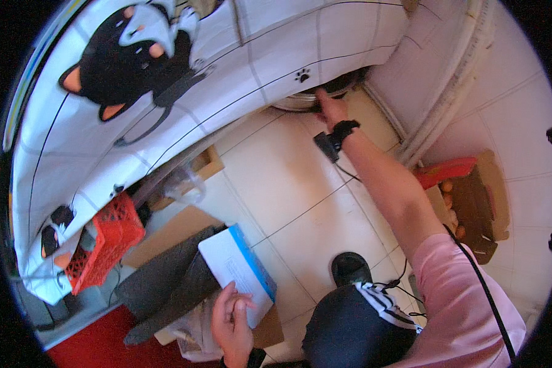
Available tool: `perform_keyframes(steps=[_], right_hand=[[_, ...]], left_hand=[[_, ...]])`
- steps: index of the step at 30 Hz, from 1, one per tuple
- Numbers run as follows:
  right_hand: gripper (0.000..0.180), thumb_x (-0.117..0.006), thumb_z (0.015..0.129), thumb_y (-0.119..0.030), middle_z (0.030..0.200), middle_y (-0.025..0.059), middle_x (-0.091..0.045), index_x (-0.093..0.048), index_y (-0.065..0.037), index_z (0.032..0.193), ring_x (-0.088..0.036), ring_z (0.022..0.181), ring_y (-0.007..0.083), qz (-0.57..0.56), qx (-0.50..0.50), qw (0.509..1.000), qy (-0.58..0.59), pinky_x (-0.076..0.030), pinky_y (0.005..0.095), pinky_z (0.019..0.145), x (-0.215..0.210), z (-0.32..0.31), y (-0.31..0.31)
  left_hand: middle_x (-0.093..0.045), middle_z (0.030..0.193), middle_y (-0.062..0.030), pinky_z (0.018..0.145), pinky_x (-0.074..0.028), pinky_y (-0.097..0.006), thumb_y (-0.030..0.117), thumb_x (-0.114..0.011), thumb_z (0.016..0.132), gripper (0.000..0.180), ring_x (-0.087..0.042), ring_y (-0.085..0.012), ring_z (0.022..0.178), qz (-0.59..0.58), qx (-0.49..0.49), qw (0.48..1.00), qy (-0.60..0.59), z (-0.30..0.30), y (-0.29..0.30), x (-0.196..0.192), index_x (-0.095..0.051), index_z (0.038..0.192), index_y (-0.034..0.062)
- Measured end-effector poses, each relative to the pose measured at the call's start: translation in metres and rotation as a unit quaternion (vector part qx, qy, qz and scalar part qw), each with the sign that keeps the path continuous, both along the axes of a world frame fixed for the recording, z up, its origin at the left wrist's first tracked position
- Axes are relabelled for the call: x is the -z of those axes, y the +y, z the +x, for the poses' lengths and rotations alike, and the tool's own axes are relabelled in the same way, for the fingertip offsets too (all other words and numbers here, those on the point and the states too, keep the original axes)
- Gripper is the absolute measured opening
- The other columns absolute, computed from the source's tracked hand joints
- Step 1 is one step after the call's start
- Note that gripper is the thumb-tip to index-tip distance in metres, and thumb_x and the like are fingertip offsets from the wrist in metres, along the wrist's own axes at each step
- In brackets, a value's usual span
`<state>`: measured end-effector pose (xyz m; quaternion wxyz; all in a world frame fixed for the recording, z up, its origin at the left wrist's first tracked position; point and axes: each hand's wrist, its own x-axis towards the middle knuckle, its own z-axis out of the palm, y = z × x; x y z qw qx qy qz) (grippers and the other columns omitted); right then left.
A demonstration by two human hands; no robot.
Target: The person sits on the floor and assembles a disassembled electronic device by connecting internal wires and snapping the casing halves together. They then place the assembled unit into a black carrying case along with a blue tool and a plastic bag, and finally move a mat and a steamer pot to the side.
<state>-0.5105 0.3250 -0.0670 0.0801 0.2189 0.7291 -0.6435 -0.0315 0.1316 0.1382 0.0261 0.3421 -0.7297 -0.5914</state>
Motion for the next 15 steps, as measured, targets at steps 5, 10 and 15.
perform_keyframes(steps=[5, 10, 15], right_hand=[[0.105, -0.059, 0.082, -0.081, 0.133, 0.0255, -0.053, -0.035, -0.006, 0.152, -0.063, 0.106, 0.0317, -0.151, -0.039, 0.985, -0.068, -0.05, 0.0439, 0.097, -0.018, 0.036, 0.009], [0.016, -0.068, 0.093, -0.018, 0.088, 0.0043, -0.068, -0.066, -0.005, 0.103, -0.065, 0.078, 0.0133, -0.124, -0.267, 0.953, -0.071, -0.054, 0.0292, 0.069, -0.015, 0.15, -0.007], [0.04, -0.064, 0.099, -0.027, 0.082, 0.0086, -0.07, -0.056, -0.003, 0.129, -0.067, 0.069, 0.0121, -0.141, -0.527, 0.835, -0.076, -0.055, 0.0282, 0.061, -0.033, 0.283, -0.062]], left_hand=[[-0.069, 0.095, -0.0062, 0.093, -0.049, -0.032, 0.002, -0.063, 0.094, 0.039, -0.064, -0.0163, 0.097, -0.077, 0.009, 0.997, 0.025, 0.017, -0.021, -0.007, -0.057, 0.133, -0.0019], [-0.067, 0.092, -0.0037, 0.087, -0.05, -0.031, 0.001, -0.072, 0.087, 0.039, -0.062, -0.0137, 0.091, -0.256, -0.017, 0.965, -0.049, 0.077, -0.09, -0.027, -0.066, 0.125, 0.0017], [-0.058, 0.122, -0.009, 0.096, -0.045, -0.035, 0.022, -0.06, 0.102, 0.04, -0.055, -0.0206, 0.111, -0.316, -0.189, 0.928, -0.053, 0.168, -0.162, -0.012, -0.054, 0.136, 0.0017]])
